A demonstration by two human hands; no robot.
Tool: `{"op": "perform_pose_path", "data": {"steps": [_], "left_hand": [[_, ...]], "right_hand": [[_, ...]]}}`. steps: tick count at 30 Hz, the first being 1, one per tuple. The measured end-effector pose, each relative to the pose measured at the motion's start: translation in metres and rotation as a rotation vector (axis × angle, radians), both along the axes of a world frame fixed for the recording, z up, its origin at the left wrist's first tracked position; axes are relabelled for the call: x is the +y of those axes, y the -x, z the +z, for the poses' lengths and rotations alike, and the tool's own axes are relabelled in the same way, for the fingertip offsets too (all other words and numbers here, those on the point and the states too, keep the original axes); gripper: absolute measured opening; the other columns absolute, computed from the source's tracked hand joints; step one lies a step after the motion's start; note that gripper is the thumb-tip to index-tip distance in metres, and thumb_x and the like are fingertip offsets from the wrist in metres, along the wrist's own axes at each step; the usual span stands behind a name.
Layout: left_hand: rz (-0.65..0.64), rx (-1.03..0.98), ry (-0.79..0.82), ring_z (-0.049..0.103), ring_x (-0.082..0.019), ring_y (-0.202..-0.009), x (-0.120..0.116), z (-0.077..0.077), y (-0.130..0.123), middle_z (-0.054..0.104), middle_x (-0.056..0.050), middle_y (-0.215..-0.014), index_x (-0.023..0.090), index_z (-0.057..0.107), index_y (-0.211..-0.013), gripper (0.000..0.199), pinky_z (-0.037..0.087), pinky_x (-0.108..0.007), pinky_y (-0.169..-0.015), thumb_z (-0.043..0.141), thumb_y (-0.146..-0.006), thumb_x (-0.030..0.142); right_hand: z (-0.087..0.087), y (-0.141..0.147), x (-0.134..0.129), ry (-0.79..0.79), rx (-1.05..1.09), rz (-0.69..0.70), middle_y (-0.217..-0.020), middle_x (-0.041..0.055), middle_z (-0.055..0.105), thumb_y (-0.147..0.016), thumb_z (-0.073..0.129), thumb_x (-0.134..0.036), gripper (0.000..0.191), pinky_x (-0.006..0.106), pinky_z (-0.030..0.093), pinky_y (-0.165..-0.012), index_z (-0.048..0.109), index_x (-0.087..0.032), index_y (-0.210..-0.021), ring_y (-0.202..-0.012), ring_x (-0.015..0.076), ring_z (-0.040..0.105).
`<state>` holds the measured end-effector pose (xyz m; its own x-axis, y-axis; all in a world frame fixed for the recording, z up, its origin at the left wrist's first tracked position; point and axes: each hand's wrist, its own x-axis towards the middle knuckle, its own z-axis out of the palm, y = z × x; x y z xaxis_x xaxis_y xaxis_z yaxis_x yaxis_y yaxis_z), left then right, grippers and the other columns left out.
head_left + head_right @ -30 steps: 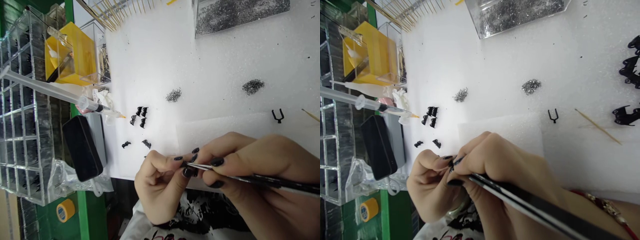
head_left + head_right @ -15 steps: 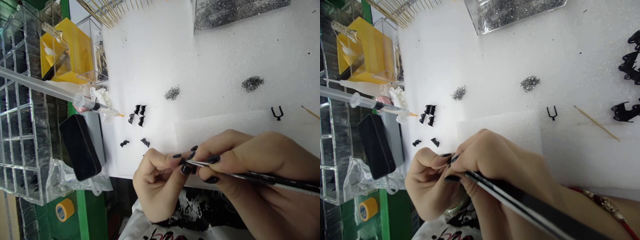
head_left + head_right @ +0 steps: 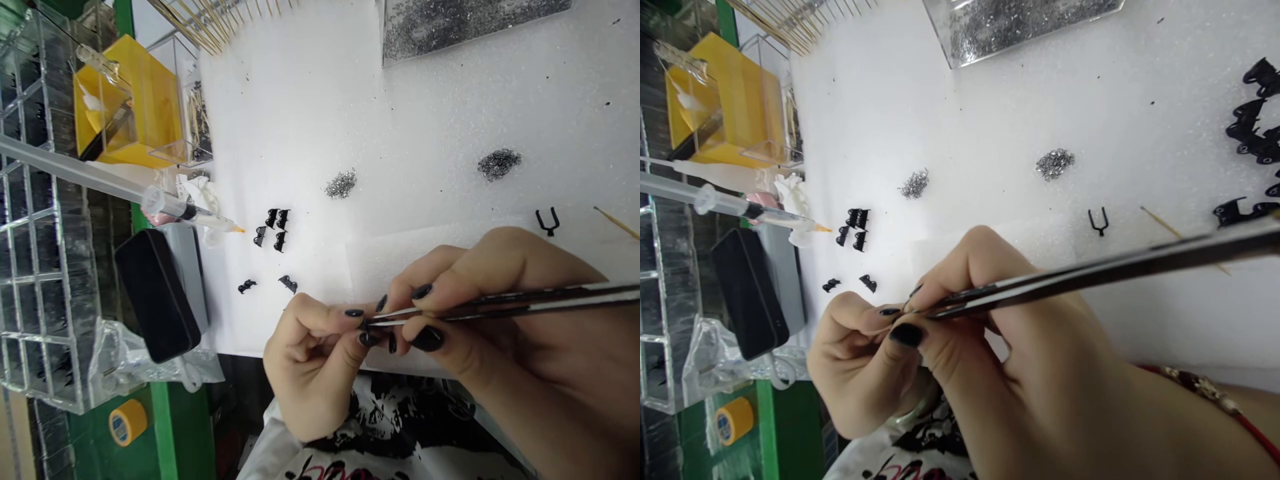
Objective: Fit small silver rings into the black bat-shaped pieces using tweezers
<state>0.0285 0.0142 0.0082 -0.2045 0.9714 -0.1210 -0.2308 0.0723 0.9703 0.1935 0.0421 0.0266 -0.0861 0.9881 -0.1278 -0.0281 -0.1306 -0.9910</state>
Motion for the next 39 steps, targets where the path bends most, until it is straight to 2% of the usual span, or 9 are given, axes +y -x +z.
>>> {"op": "perform_pose_path", "data": {"steps": [7,13,16,19,22,25,30,34,39], "left_hand": [[-0.027,-0.003,-0.002,0.085,-0.014,-0.071,-0.001,0.0,0.0,0.089,0.001,-0.097,0.025,0.08,-0.103,0.019,0.07,-0.017,-0.068,0.085,-0.097,0.008],[-0.078,-0.028,-0.057,0.084,-0.017,-0.065,0.001,-0.005,0.001,0.088,0.001,-0.09,0.026,0.081,-0.104,0.019,0.071,-0.02,-0.061,0.084,-0.097,0.008],[-0.117,-0.05,-0.036,0.086,-0.018,-0.071,0.0,-0.002,-0.001,0.089,0.002,-0.094,0.029,0.081,-0.109,0.019,0.072,-0.021,-0.065,0.08,-0.101,0.012],[-0.108,-0.068,0.024,0.086,-0.017,-0.073,0.0,0.001,-0.004,0.089,0.003,-0.096,0.031,0.08,-0.11,0.017,0.073,-0.02,-0.068,0.079,-0.104,0.015],[-0.088,-0.014,-0.034,0.085,-0.019,-0.065,0.0,-0.002,-0.002,0.089,0.001,-0.092,0.028,0.081,-0.106,0.013,0.071,-0.021,-0.059,0.082,-0.102,0.016],[-0.094,-0.003,-0.086,0.084,-0.02,-0.061,-0.001,-0.006,0.0,0.088,0.0,-0.089,0.026,0.08,-0.105,0.014,0.071,-0.021,-0.057,0.082,-0.099,0.013],[-0.08,-0.031,-0.022,0.086,-0.021,-0.068,-0.004,-0.002,-0.002,0.089,-0.004,-0.094,0.022,0.078,-0.106,0.013,0.071,-0.02,-0.064,0.077,-0.102,0.01],[-0.107,-0.053,-0.025,0.086,-0.021,-0.069,-0.004,-0.002,-0.002,0.089,-0.001,-0.095,0.024,0.079,-0.106,0.017,0.07,-0.018,-0.064,0.078,-0.1,0.008],[-0.104,-0.102,0.009,0.087,-0.021,-0.074,-0.006,-0.001,-0.001,0.089,0.0,-0.1,0.026,0.08,-0.108,0.024,0.073,-0.021,-0.068,0.078,-0.098,0.004]], "right_hand": [[0.003,-0.002,0.0,-0.013,-0.022,0.041,-0.098,-0.0012,0.081,-0.106,0.07,-0.027,0.01,0.02,0.058,-0.043,0.066,-0.033,-0.1,-0.08,0.0199,0.081],[-0.003,-0.006,0.007,0.017,0.066,0.102,-0.101,-0.0025,0.083,-0.105,0.071,-0.02,0.013,0.018,0.066,-0.052,0.066,-0.032,-0.102,-0.076,0.0187,0.085],[-0.004,-0.009,0.01,0.035,0.092,0.14,-0.101,-0.0042,0.083,-0.104,0.072,-0.017,0.015,0.015,0.067,-0.057,0.067,-0.031,-0.101,-0.074,0.0158,0.085],[-0.003,-0.008,0.013,0.1,0.142,0.135,-0.102,-0.0037,0.084,-0.103,0.072,-0.017,0.016,0.016,0.063,-0.047,0.068,-0.032,-0.099,-0.071,0.0173,0.084],[0.0,-0.005,0.016,0.222,0.197,0.085,-0.098,-0.0011,0.084,-0.098,0.075,-0.019,0.015,0.02,0.054,-0.035,0.072,-0.033,-0.095,-0.068,0.0229,0.083],[0.0,-0.004,0.019,0.32,0.24,0.063,-0.092,-0.0007,0.084,-0.092,0.08,-0.021,0.013,0.023,0.056,-0.036,0.074,-0.033,-0.09,-0.066,0.0249,0.082],[0.0,-0.009,0.02,0.269,0.258,0.106,-0.092,0.0,0.084,-0.095,0.078,-0.017,0.015,0.025,0.062,-0.043,0.076,-0.031,-0.091,-0.064,0.0231,0.082],[0.0,-0.011,0.022,0.279,0.253,0.138,-0.094,-0.0004,0.085,-0.098,0.077,-0.019,0.014,0.023,0.063,-0.043,0.074,-0.03,-0.091,-0.064,0.0225,0.082],[-0.004,-0.011,0.022,0.195,0.206,0.155,-0.096,-0.0024,0.085,-0.098,0.076,-0.014,0.017,0.021,0.071,-0.06,0.075,-0.03,-0.093,-0.067,0.0174,0.083]]}}
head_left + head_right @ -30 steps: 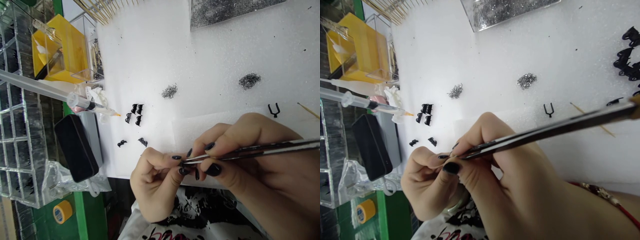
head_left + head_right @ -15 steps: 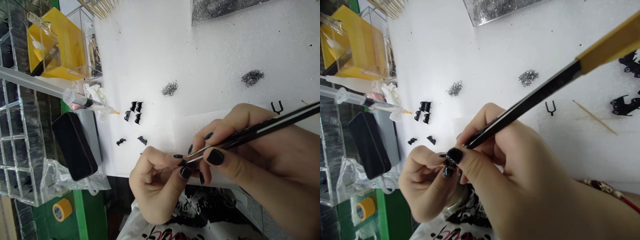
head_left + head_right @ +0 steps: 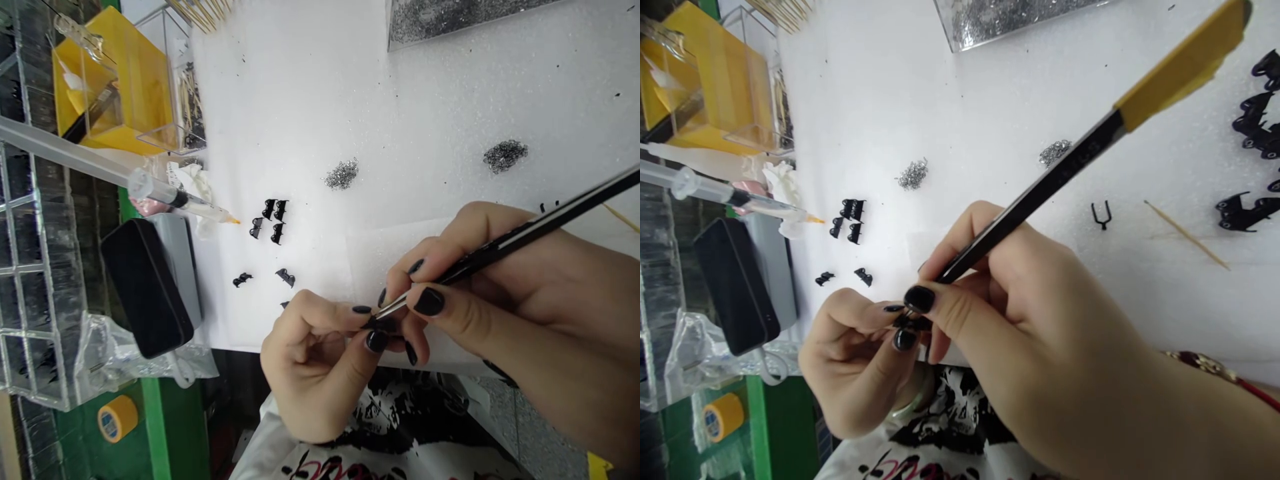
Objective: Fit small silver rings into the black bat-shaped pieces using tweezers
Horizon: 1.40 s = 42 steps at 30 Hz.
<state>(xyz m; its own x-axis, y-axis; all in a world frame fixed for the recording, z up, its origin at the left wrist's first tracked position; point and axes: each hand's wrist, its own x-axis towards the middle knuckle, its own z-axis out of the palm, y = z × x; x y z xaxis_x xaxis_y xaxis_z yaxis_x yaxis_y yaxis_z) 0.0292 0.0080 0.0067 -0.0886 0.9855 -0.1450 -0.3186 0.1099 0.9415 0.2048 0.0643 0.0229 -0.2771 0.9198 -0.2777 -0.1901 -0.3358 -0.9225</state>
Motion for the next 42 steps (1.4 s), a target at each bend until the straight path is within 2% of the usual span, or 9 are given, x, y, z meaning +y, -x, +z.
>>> {"op": "perform_pose_path", "data": {"steps": [5,9,13,17,21,24,28,35,42], "left_hand": [[0.0,-0.011,0.016,0.087,-0.022,-0.075,0.002,0.002,-0.001,0.089,0.0,-0.096,0.026,0.082,-0.108,0.025,0.074,-0.023,-0.07,0.077,-0.1,0.004],[0.013,-0.004,-0.001,0.083,-0.016,-0.064,0.004,0.001,-0.001,0.089,0.0,-0.091,0.025,0.083,-0.105,0.022,0.071,-0.018,-0.065,0.081,-0.097,0.005],[0.049,0.024,0.029,0.08,-0.013,-0.059,0.002,0.001,-0.001,0.088,0.002,-0.088,0.028,0.083,-0.102,0.023,0.071,-0.018,-0.064,0.085,-0.095,0.007],[0.039,0.029,0.023,0.082,-0.014,-0.063,0.001,0.0,-0.002,0.088,0.003,-0.09,0.031,0.084,-0.104,0.022,0.07,-0.017,-0.063,0.086,-0.096,0.011],[0.016,0.032,0.007,0.083,-0.012,-0.067,0.002,0.0,-0.001,0.088,0.003,-0.091,0.032,0.084,-0.104,0.023,0.069,-0.014,-0.066,0.087,-0.096,0.01],[0.014,0.04,0.0,0.084,-0.011,-0.071,0.002,0.0,0.0,0.088,0.004,-0.09,0.03,0.084,-0.105,0.024,0.067,-0.011,-0.069,0.086,-0.096,0.008],[0.021,0.041,-0.004,0.086,-0.012,-0.076,0.002,0.001,0.0,0.088,0.005,-0.094,0.028,0.084,-0.104,0.025,0.068,-0.01,-0.071,0.086,-0.095,0.005],[0.005,0.011,-0.012,0.087,-0.014,-0.078,0.001,0.002,-0.004,0.088,0.005,-0.098,0.027,0.081,-0.11,0.022,0.072,-0.014,-0.074,0.08,-0.101,0.006],[-0.064,0.055,-0.035,0.087,-0.017,-0.078,0.0,-0.001,0.005,0.089,0.002,-0.099,0.029,0.078,-0.111,0.028,0.074,-0.019,-0.07,0.079,-0.1,0.003]], "right_hand": [[-0.001,0.0,0.003,0.025,0.001,0.014,-0.094,-0.0011,0.086,-0.096,0.078,-0.015,0.016,0.021,0.069,-0.055,0.075,-0.03,-0.094,-0.066,0.019,0.083],[0.002,0.0,0.004,0.053,-0.015,0.024,-0.09,0.0017,0.085,-0.097,0.075,-0.016,0.015,0.028,0.068,-0.048,0.074,-0.029,-0.09,-0.06,0.0228,0.081],[0.003,-0.002,0.002,0.073,-0.019,0.035,-0.088,0.0024,0.085,-0.096,0.078,-0.022,0.011,0.028,0.064,-0.042,0.075,-0.03,-0.089,-0.058,0.0247,0.08],[0.005,-0.002,0.003,0.108,0.055,-0.004,-0.086,-0.0013,0.084,-0.093,0.074,-0.008,0.021,0.025,0.069,-0.052,0.075,-0.028,-0.086,-0.058,0.019,0.08],[0.003,-0.002,0.004,0.057,0.065,0.035,-0.091,-0.0023,0.085,-0.095,0.077,-0.012,0.017,0.02,0.069,-0.058,0.074,-0.028,-0.092,-0.064,0.0156,0.082],[-0.001,-0.003,0.005,0.022,0.027,0.071,-0.093,-0.002,0.085,-0.094,0.082,-0.018,0.015,0.02,0.069,-0.056,0.071,-0.029,-0.093,-0.065,0.0165,0.082],[-0.001,-0.004,0.007,-0.009,-0.016,0.089,-0.091,-0.0004,0.085,-0.1,0.073,-0.019,0.012,0.022,0.067,-0.049,0.068,-0.029,-0.094,-0.063,0.0182,0.081],[0.006,-0.001,0.013,0.052,-0.036,0.096,-0.083,0.0009,0.082,-0.089,0.078,-0.022,0.013,0.035,0.069,-0.044,0.067,-0.028,-0.086,-0.056,0.024,0.079],[0.006,-0.001,0.013,0.083,0.019,0.105,-0.085,0.0004,0.083,-0.093,0.077,-0.023,0.012,0.025,0.071,-0.055,0.067,-0.026,-0.088,-0.06,0.0169,0.08]]}}
